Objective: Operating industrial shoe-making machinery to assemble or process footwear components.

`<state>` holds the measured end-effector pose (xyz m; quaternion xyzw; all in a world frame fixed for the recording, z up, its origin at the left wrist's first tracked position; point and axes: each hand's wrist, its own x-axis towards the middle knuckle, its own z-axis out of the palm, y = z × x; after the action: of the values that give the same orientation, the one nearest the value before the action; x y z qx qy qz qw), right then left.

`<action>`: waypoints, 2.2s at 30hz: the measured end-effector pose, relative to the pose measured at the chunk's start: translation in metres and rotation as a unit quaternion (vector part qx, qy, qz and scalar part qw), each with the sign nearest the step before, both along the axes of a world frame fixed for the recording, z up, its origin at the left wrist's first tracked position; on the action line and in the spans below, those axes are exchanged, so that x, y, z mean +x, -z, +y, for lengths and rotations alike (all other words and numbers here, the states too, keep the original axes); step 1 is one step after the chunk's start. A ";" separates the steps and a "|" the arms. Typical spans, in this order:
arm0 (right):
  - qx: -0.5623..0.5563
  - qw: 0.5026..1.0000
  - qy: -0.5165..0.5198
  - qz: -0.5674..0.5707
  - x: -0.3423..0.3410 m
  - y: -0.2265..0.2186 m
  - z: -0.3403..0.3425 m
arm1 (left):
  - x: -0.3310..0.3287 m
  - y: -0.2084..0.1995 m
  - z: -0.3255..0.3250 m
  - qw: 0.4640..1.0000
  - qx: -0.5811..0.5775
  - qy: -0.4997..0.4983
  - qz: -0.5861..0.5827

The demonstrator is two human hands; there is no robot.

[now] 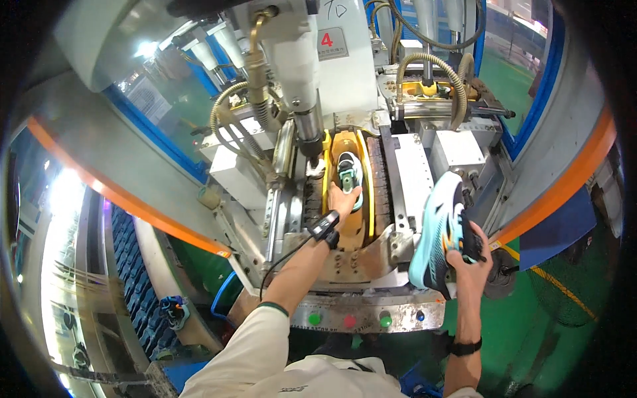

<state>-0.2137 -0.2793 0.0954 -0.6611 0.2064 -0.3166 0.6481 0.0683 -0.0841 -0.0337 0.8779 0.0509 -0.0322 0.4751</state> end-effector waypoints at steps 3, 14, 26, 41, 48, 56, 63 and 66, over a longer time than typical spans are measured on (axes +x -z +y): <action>-0.028 0.997 0.048 0.045 -0.004 -0.002 -0.019 | 0.023 0.001 -0.015 0.995 0.090 -0.003 0.048; -0.213 0.940 -0.104 0.244 0.219 -0.037 -0.018 | -0.073 -0.062 0.111 0.799 -0.531 0.027 0.281; -0.470 0.820 -0.055 0.323 0.358 0.138 0.163 | -0.352 -0.145 0.324 0.802 -0.478 -0.348 0.087; -0.441 0.686 -0.579 -0.006 0.025 0.230 0.306 | -0.541 -0.062 0.275 0.584 -0.587 -0.560 0.006; -0.484 0.646 -0.591 0.003 0.030 0.292 0.319 | -0.647 -0.046 0.264 0.469 -0.560 -0.678 -0.077; -0.404 0.716 -0.559 -0.110 0.051 0.251 0.419 | -0.808 0.033 0.337 0.345 -0.470 -0.795 -0.166; -0.331 0.604 -0.695 -0.206 -0.045 0.082 0.672 | -0.979 0.124 0.430 0.367 -0.202 -0.867 -0.269; -0.400 0.577 -0.655 -0.278 -0.082 0.060 0.764 | -1.066 0.128 0.489 0.299 -0.296 -0.890 -0.176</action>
<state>-0.2962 0.4843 0.0350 -0.6882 -0.6211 -0.0245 0.3741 -0.9977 0.4049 -0.1614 0.0822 0.7033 0.5529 0.4393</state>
